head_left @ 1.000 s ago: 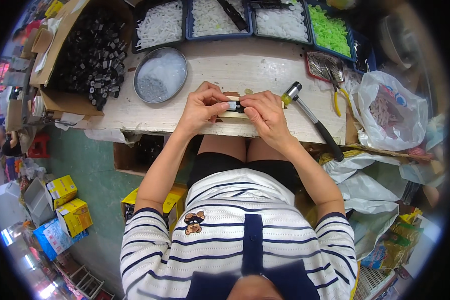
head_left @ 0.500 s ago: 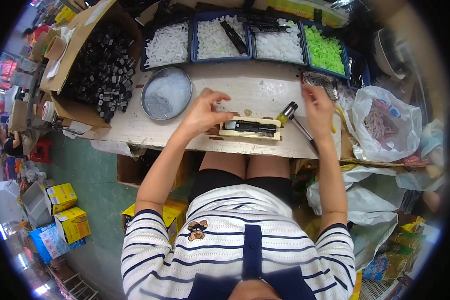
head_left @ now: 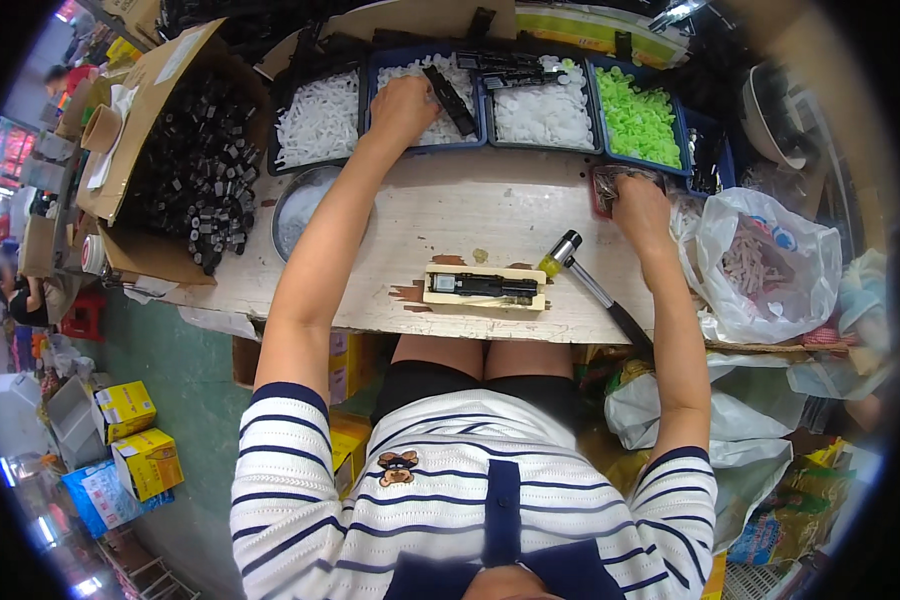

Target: Assembling small plastic components using a hammer and a jig at a factory workbench.

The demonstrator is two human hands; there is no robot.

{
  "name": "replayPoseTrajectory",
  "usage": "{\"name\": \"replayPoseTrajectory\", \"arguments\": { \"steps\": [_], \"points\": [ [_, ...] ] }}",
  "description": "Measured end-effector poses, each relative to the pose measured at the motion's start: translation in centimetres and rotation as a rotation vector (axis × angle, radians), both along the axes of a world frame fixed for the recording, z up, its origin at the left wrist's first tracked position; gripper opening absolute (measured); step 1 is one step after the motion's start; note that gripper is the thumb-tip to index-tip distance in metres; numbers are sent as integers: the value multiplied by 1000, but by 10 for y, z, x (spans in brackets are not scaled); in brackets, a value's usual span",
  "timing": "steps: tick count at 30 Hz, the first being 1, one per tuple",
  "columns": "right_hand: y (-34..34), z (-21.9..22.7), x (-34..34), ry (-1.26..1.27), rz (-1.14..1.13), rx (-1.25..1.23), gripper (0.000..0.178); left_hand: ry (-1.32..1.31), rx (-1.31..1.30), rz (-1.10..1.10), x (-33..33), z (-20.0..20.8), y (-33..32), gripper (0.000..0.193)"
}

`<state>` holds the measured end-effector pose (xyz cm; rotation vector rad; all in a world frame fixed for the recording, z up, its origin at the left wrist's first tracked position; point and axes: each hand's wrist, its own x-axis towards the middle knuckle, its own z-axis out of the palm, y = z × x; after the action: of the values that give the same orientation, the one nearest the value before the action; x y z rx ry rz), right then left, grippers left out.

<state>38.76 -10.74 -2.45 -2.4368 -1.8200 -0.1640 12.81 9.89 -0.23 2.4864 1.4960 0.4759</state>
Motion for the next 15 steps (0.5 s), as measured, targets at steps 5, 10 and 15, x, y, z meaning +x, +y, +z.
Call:
{"name": "replayPoseTrajectory", "arguments": {
  "steps": [5, 10, 15],
  "points": [
    [-3, 4, 2, 56, 30, 27, 14, -224, 14, -133, -19, -8, 16, 38],
    [-9, -1, 7, 38, 110, 144, 9, -614, -346, -42, -30, 2, 4, 30],
    [-14, -4, 5, -8, 145, 146, 9, -1020, -580, -23, -35, 11, -9, 21]
  ]
}}
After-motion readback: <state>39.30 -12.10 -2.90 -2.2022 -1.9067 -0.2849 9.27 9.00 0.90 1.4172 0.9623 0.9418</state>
